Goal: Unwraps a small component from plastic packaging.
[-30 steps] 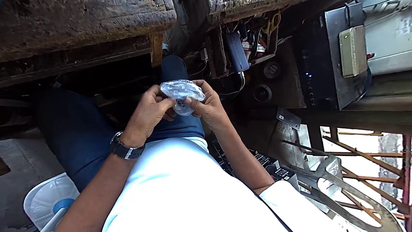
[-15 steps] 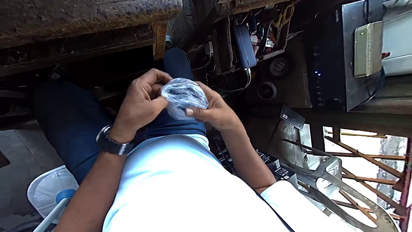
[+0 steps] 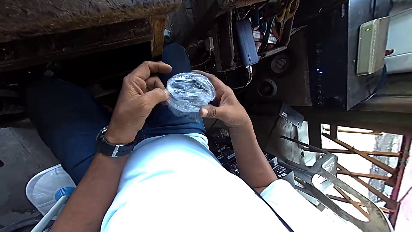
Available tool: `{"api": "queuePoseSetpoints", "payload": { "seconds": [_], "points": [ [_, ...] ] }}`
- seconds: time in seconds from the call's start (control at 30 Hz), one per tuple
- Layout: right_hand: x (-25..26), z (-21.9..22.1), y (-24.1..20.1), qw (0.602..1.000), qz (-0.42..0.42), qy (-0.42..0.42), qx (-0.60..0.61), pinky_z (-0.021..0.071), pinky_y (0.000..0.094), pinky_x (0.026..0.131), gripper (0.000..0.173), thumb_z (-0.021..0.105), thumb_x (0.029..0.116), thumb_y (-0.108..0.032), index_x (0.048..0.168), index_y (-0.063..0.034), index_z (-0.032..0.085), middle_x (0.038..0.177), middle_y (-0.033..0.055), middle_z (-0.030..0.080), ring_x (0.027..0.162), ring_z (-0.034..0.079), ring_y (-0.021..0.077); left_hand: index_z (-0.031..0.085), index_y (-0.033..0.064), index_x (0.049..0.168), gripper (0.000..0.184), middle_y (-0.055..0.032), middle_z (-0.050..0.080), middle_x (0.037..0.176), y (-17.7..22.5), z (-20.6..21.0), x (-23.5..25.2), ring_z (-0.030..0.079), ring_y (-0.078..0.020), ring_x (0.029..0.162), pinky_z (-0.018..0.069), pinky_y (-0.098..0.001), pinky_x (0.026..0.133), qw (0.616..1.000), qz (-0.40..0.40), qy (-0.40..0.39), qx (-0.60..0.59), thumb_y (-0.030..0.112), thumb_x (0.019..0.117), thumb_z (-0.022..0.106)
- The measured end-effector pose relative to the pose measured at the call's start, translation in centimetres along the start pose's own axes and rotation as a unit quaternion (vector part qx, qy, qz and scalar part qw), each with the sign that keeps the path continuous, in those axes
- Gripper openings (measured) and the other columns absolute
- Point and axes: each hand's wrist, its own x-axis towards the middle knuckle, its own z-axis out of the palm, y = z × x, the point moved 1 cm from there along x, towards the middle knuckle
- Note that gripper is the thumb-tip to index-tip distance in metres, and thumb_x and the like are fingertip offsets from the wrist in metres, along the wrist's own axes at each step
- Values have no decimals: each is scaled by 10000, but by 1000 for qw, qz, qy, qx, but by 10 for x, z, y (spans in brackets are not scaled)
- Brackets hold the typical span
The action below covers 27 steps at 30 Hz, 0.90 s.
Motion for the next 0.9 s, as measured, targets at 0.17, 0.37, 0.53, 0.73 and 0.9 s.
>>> {"api": "queuePoseSetpoints", "payload": {
  "seconds": [0.17,0.37,0.53,0.73,0.9],
  "points": [
    [3,-6,50,992,54,24,-111,591,336,969,1101,942,692,-114,1563,41,286,1353,158,622,1148,661,171,538,32,1359,479,-24,622,755,-17,1,4,629,-110,668,575,-260,668,995,-36,-17,-92,-57,889,556],
    [17,14,45,984,-85,136,-72,590,258,830,248,689,931,-3,1174,29,650,993,25,722,881,675,42,447,68,1424,543,-18,654,989,-13,-10,13,659,-143,911,559,-361,915,993,49,-23,-108,193,937,651],
    [32,8,17,994,-68,81,-12,450,221,533,98,634,994,-145,1011,-49,642,687,-33,581,569,510,30,336,45,1522,966,-125,544,1437,-17,-18,27,528,-269,1336,486,-466,1094,988,81,-115,65,374,778,858],
    [39,16,-11,967,-110,114,-201,596,328,956,459,687,950,-52,1353,104,529,1209,163,676,1083,682,164,431,0,1464,586,-101,626,1338,-6,-2,23,619,-190,1236,519,-352,1091,988,90,-124,13,75,951,704],
    [31,21,-25,994,-49,79,-56,596,252,680,529,701,966,-290,1345,4,479,994,91,691,768,673,98,493,173,1463,561,10,642,1327,-10,-9,-2,639,-104,1183,553,-272,1001,989,72,-113,-66,56,954,696]
  ]
}}
